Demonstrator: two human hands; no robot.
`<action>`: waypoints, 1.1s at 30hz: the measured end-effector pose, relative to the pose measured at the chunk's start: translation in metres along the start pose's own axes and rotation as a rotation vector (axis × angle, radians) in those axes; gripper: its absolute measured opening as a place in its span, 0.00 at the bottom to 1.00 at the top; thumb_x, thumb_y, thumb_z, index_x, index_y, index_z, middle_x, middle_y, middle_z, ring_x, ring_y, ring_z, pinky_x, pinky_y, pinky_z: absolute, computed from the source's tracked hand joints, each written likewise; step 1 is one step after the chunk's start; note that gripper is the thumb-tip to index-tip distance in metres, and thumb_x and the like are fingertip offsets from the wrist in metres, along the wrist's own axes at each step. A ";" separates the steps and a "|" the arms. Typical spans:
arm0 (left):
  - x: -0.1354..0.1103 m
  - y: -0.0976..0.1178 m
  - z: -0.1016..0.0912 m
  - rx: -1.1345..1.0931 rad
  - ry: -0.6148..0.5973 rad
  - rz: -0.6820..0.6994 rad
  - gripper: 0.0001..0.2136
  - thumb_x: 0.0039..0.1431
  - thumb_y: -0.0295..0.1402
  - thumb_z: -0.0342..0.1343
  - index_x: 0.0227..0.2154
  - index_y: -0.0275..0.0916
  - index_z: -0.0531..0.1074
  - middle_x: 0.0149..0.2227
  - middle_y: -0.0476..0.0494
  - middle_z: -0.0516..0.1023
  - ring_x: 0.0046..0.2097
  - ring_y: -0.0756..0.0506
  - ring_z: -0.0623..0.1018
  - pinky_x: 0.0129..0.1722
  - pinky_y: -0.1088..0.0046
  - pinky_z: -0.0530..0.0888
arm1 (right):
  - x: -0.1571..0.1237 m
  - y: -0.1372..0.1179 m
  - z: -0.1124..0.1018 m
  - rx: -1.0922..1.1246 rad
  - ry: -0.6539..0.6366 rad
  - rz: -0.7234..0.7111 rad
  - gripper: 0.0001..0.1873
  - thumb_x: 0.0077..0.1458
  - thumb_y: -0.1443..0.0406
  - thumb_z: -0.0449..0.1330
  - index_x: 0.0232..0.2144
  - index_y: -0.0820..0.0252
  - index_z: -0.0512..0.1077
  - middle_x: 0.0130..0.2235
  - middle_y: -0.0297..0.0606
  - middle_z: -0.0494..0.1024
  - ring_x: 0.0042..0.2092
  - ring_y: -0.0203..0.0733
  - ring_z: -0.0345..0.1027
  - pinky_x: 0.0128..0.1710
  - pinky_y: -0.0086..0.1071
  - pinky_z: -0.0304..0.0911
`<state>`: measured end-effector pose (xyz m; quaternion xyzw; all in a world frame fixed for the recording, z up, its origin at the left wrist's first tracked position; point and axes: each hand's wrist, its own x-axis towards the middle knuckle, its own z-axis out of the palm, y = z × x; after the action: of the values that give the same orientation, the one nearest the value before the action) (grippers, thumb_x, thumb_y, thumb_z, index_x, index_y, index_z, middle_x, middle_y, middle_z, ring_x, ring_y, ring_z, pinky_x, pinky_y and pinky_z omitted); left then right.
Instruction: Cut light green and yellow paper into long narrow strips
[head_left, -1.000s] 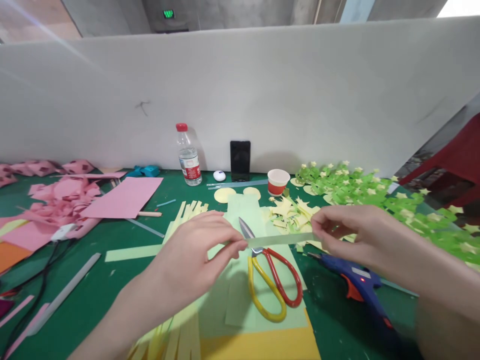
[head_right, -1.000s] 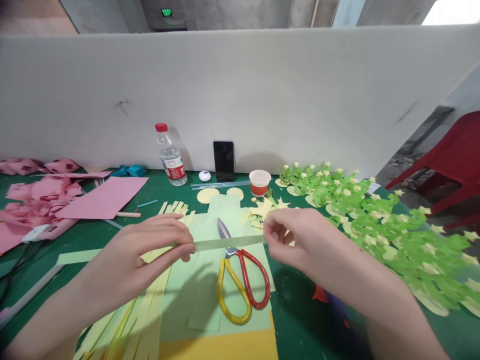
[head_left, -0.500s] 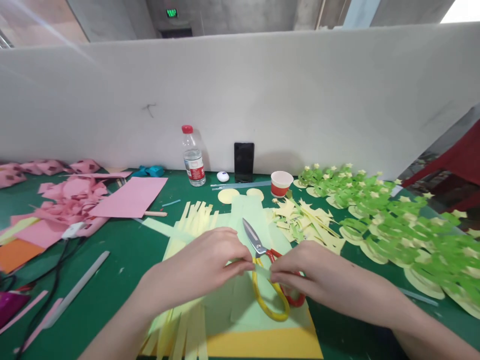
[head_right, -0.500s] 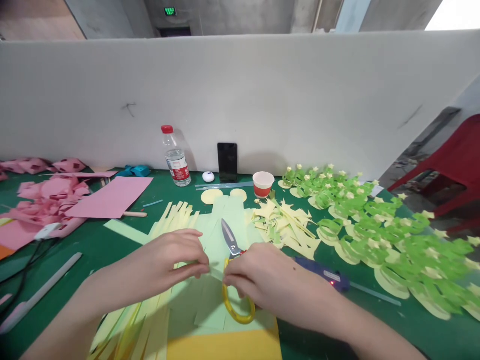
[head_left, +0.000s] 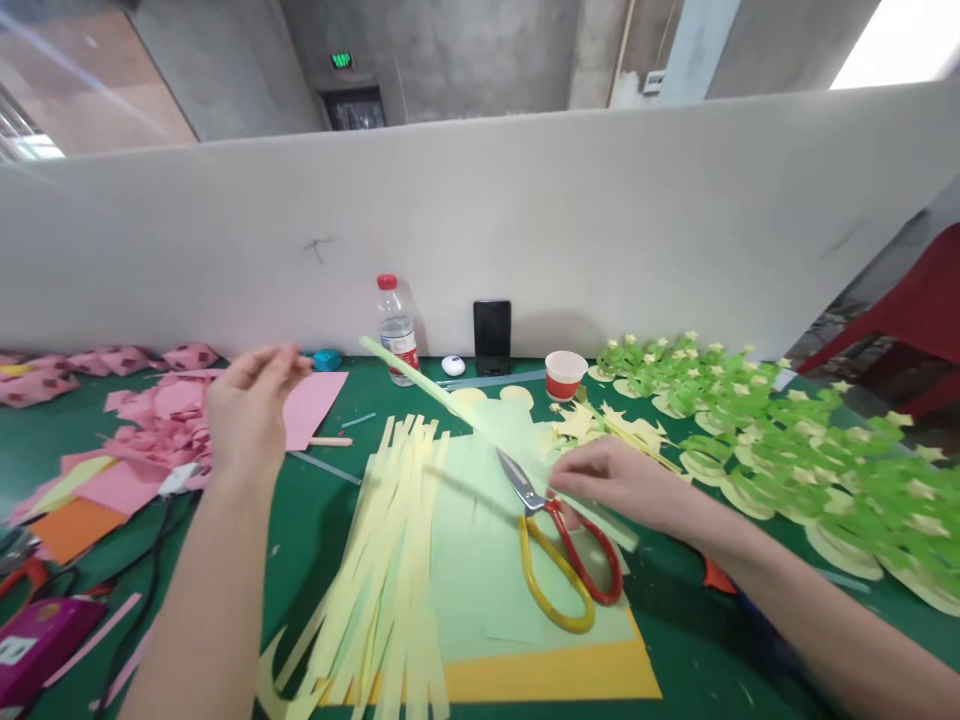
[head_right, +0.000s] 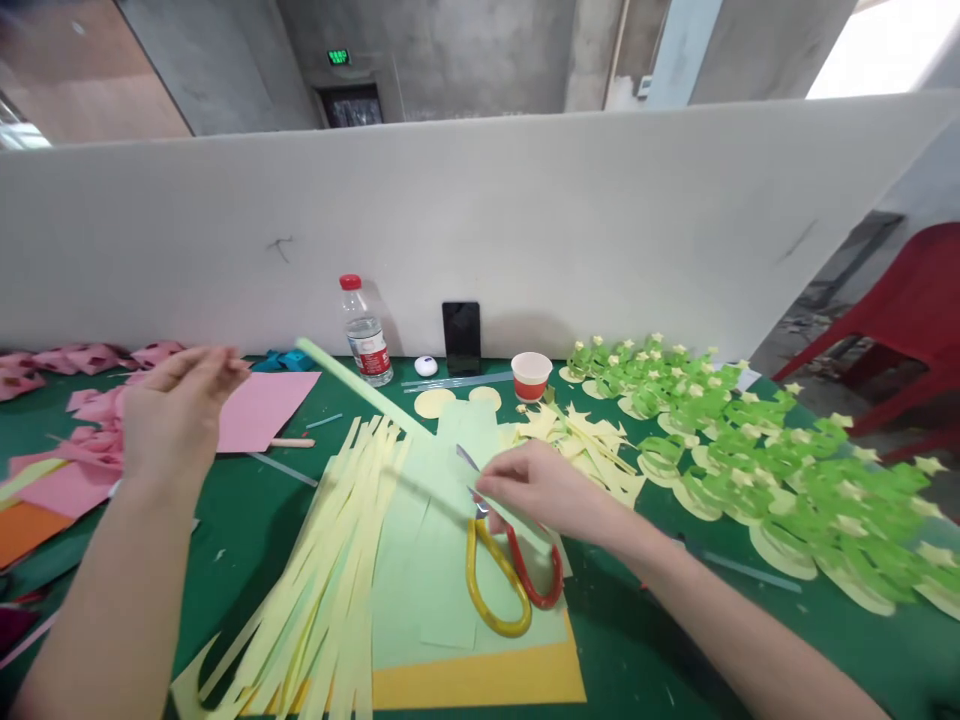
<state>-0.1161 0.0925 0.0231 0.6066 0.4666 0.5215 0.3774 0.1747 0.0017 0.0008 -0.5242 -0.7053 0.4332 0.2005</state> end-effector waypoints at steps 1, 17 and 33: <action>-0.003 -0.004 0.005 -0.069 0.031 -0.034 0.14 0.61 0.41 0.43 0.26 0.42 0.69 0.20 0.56 0.70 0.29 0.52 0.70 0.32 0.79 0.67 | 0.008 0.004 0.009 0.043 0.004 0.024 0.15 0.56 0.62 0.49 0.23 0.63 0.69 0.22 0.32 0.70 0.24 0.31 0.58 0.27 0.27 0.54; -0.147 -0.063 0.121 -0.483 -0.575 -0.785 0.17 0.42 0.44 0.63 0.15 0.35 0.68 0.16 0.49 0.68 0.20 0.53 0.65 0.24 0.75 0.63 | 0.008 0.048 0.064 -0.300 0.165 0.173 0.18 0.57 0.63 0.52 0.49 0.64 0.62 0.43 0.43 0.69 0.43 0.43 0.64 0.43 0.43 0.60; -0.100 -0.029 0.119 -0.661 -0.294 -0.574 0.09 0.41 0.37 0.64 0.21 0.36 0.75 0.20 0.53 0.68 0.23 0.55 0.63 0.28 0.77 0.63 | -0.004 0.071 0.060 -0.030 0.059 0.331 0.16 0.53 0.65 0.57 0.45 0.64 0.63 0.31 0.33 0.69 0.28 0.33 0.63 0.27 0.29 0.62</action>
<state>-0.0062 0.0084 -0.0528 0.3674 0.3657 0.4253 0.7419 0.1724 -0.0211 -0.0897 -0.6486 -0.6094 0.4342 0.1393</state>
